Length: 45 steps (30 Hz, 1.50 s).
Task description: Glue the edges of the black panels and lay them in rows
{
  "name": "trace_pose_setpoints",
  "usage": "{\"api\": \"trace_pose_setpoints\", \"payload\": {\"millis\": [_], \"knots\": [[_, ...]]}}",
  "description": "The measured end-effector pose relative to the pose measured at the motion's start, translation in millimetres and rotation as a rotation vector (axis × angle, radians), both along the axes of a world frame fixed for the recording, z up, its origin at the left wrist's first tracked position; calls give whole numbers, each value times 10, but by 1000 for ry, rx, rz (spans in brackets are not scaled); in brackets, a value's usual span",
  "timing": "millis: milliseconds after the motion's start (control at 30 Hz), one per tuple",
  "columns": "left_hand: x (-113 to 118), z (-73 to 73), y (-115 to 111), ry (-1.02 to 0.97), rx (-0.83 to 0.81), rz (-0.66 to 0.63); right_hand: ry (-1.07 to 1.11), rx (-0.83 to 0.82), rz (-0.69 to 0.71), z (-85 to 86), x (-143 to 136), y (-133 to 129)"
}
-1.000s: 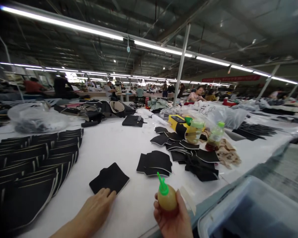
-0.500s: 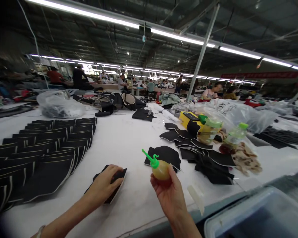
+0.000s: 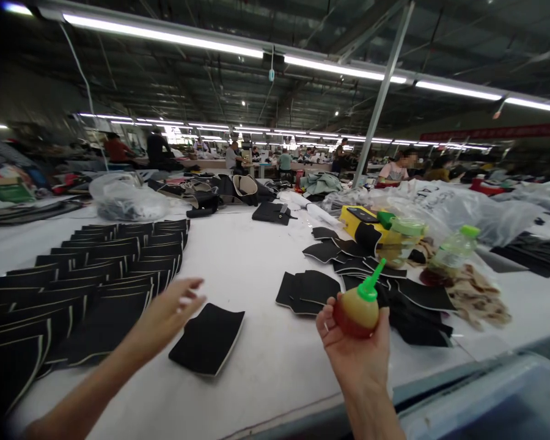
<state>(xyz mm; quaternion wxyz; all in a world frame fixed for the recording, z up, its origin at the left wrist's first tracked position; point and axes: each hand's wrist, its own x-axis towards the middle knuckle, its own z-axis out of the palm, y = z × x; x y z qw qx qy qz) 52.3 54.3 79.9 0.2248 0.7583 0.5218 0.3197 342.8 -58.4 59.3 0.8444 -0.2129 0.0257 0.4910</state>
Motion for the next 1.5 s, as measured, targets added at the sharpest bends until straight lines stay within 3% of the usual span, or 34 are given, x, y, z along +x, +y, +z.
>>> {"api": "trace_pose_setpoints", "payload": {"millis": [33, 100, 167, 267, 400, 767, 967, 1267, 1500], "knots": [[64, -221, -27, 101, -144, -75, -1, 5, -27, 11, 29, -12], [219, -543, -107, 265, -227, -134, -8, -4, -53, 19, 41, -33], [354, -670, -187, 403, -215, -133, -20, -51, -58, 15, 8, -56], [450, -611, -232, 528, -221, -160, -43, -103, -7, 8, -62, -102], [444, -489, -191, 535, -260, -230, -120, -96, 38, 2, -107, -167], [608, -445, -251, 649, -254, -178, -497, -161, 111, -144, -41, -165], [565, -451, -228, 617, -264, -191, -481, -136, 191, -217, -1, -74], [592, -461, -245, 614, -266, -154, -430, -145, 187, -253, -64, 3], [491, -495, -182, 582, -278, -237, -348, -200, 110, -241, -163, 16]]}}
